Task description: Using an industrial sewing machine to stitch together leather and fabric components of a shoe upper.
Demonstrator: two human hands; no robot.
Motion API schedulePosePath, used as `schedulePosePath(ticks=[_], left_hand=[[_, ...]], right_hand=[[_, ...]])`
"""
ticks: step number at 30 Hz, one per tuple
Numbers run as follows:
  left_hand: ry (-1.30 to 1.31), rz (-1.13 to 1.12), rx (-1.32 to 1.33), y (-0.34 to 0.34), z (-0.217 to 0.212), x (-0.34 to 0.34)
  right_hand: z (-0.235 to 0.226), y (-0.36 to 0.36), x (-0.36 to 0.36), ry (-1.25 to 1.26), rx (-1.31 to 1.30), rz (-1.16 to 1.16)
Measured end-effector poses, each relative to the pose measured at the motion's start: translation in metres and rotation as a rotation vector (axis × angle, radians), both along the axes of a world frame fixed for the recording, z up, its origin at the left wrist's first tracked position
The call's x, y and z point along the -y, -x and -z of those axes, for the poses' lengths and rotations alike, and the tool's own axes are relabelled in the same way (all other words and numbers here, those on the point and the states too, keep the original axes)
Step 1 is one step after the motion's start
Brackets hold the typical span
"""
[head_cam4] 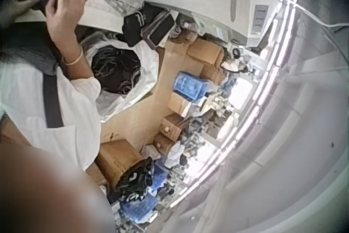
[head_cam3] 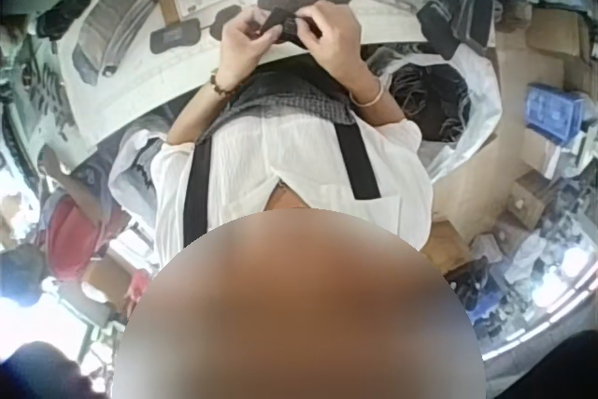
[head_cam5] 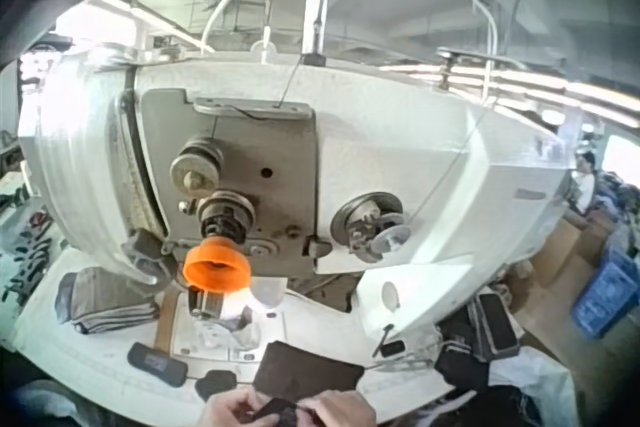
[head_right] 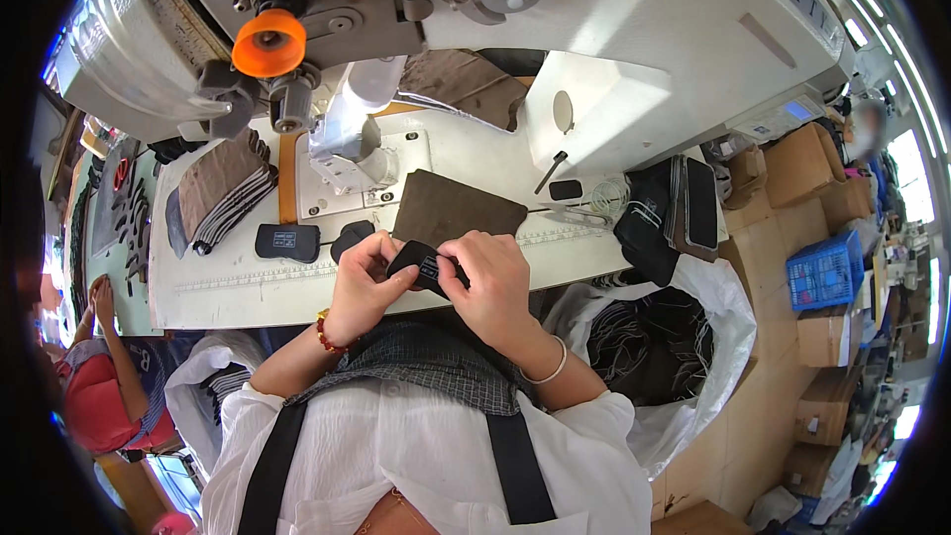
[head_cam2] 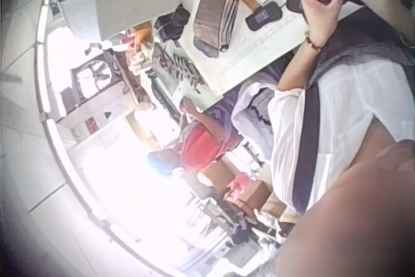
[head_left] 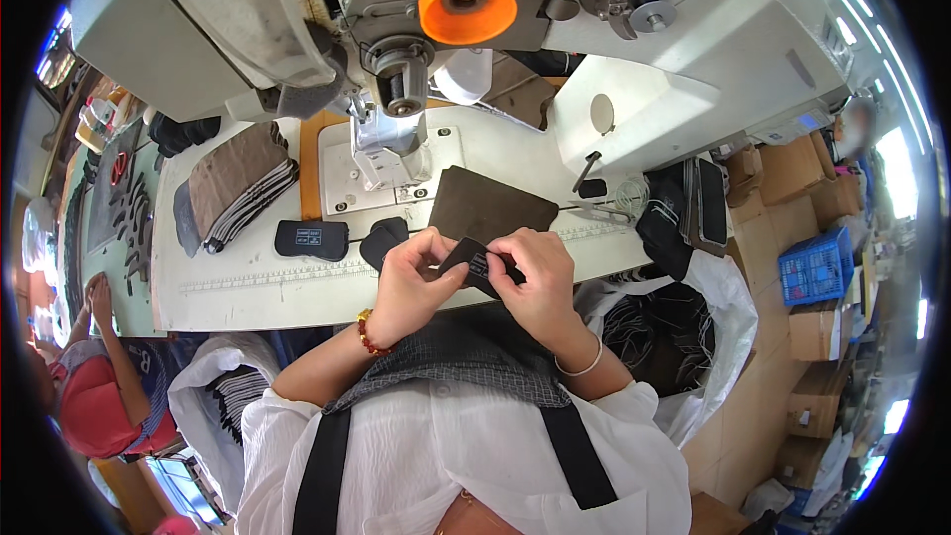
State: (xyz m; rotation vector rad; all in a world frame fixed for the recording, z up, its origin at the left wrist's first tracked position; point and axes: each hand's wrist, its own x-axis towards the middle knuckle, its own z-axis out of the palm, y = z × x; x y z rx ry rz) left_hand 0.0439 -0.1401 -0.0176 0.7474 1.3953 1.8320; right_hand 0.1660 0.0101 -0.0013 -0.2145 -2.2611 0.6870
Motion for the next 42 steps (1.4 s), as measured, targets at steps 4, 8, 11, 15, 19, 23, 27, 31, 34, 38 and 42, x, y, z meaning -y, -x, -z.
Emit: schedulePosePath(ticks=[4,8,11,15,19,23,27,31,34,38,42], left_hand=[[0.058,0.004,-0.090,0.000,0.002,0.003],[0.068,0.028,0.088,0.001,0.001,0.004],[0.061,0.021,0.128,0.003,-0.001,0.003],[0.083,-0.007,0.078,0.002,-0.004,0.003],[-0.004,-0.072,-0.227,-0.006,-0.001,0.000],[0.039,-0.075,-0.259,-0.009,0.000,0.000],[0.039,-0.056,-0.101,-0.003,0.001,0.002],[0.097,-0.052,0.070,0.011,0.006,0.006],[0.091,-0.091,0.161,0.024,0.011,0.007],[0.063,-0.118,0.241,0.032,0.015,0.007],[0.042,-0.058,0.263,0.029,0.012,0.003]], right_hand=[[0.007,0.001,0.001,-0.055,0.005,0.022],[0.007,-0.001,0.000,0.064,0.020,0.015],[0.004,-0.003,-0.002,0.191,0.014,-0.014],[0.001,-0.005,-0.002,-0.025,-0.016,-0.045],[0.003,-0.004,0.000,-0.146,0.008,0.019],[0.007,-0.006,0.002,-0.175,0.001,0.047],[0.006,-0.020,-0.005,-0.036,0.002,0.086],[0.001,-0.059,-0.027,0.215,0.059,-0.050],[-0.005,-0.100,-0.047,0.561,0.045,-0.047],[-0.021,-0.148,-0.078,0.568,0.003,-0.329],[-0.019,-0.168,-0.080,0.214,0.561,-0.206]])
